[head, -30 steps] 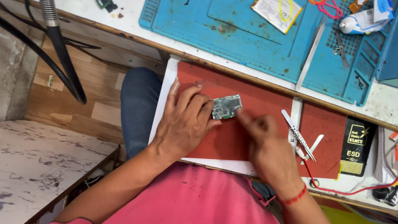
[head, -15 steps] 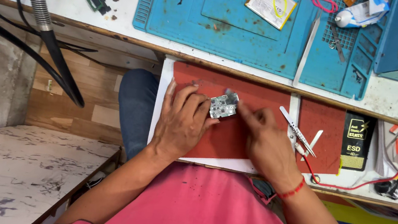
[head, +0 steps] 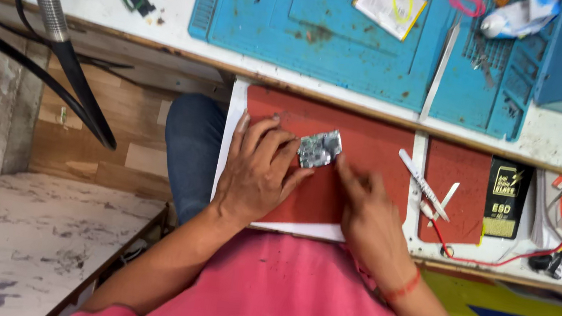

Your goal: The person uses a hot air gun to heat a small circuit board, then repeatedly rubs the surface with a small tool. The person continues to apply heat and rub the board throughout the clip.

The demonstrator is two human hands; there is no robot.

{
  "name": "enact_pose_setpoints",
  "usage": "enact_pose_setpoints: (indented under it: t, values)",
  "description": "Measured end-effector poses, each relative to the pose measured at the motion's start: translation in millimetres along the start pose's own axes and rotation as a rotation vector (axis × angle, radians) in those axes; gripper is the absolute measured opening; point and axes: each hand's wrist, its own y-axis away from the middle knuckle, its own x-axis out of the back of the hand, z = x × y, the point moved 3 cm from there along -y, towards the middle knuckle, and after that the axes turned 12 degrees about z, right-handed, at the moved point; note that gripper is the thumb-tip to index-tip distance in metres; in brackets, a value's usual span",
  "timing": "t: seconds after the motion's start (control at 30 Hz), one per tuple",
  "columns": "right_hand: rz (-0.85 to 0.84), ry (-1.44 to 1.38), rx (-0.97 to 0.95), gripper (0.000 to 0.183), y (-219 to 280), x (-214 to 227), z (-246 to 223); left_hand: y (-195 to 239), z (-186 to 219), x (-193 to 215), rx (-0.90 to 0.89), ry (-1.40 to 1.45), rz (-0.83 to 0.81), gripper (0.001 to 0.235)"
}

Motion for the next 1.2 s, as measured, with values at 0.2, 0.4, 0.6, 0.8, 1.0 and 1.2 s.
enact_pose_setpoints:
  t: [0.2, 0.4, 0.6, 0.8, 1.0, 1.2]
  values:
    - [-0.09, 0.002, 0.068, 0.073, -3.2, -3.1, 5.7, -6.2, 0.2, -1.3, 0.018, -0.019, -0.012, 0.051]
    - [-0.189, 0.034, 0.057, 0.065, -9.0, 0.3, -9.2, -5.7, -1.1, 2.5, 0.064, -0.015, -0.062, 0.057]
    - [-0.086, 0.017, 0.067, 0.068, -5.5, 1.0, -2.9, -1.6, 1.1, -5.9, 0.064, -0.037, -0.095, 0.06]
    - [0.021, 0.027, -0.016, 0.063, -5.4, 8.9, -0.3, -3.7, 2.3, -10.9, 0.103, -0.048, -0.092, 0.056]
    - [0.032, 0.105, -0.078, 0.06, -12.1, 10.2, 1.1, -8.6, 0.2, -6.6, 0.062, -0.021, -0.082, 0.052]
    - [0.008, -0.031, 0.027, 0.065, -7.8, 5.4, 0.2, -10.8, 1.5, -0.5, 0.037, -0.048, -0.074, 0.054]
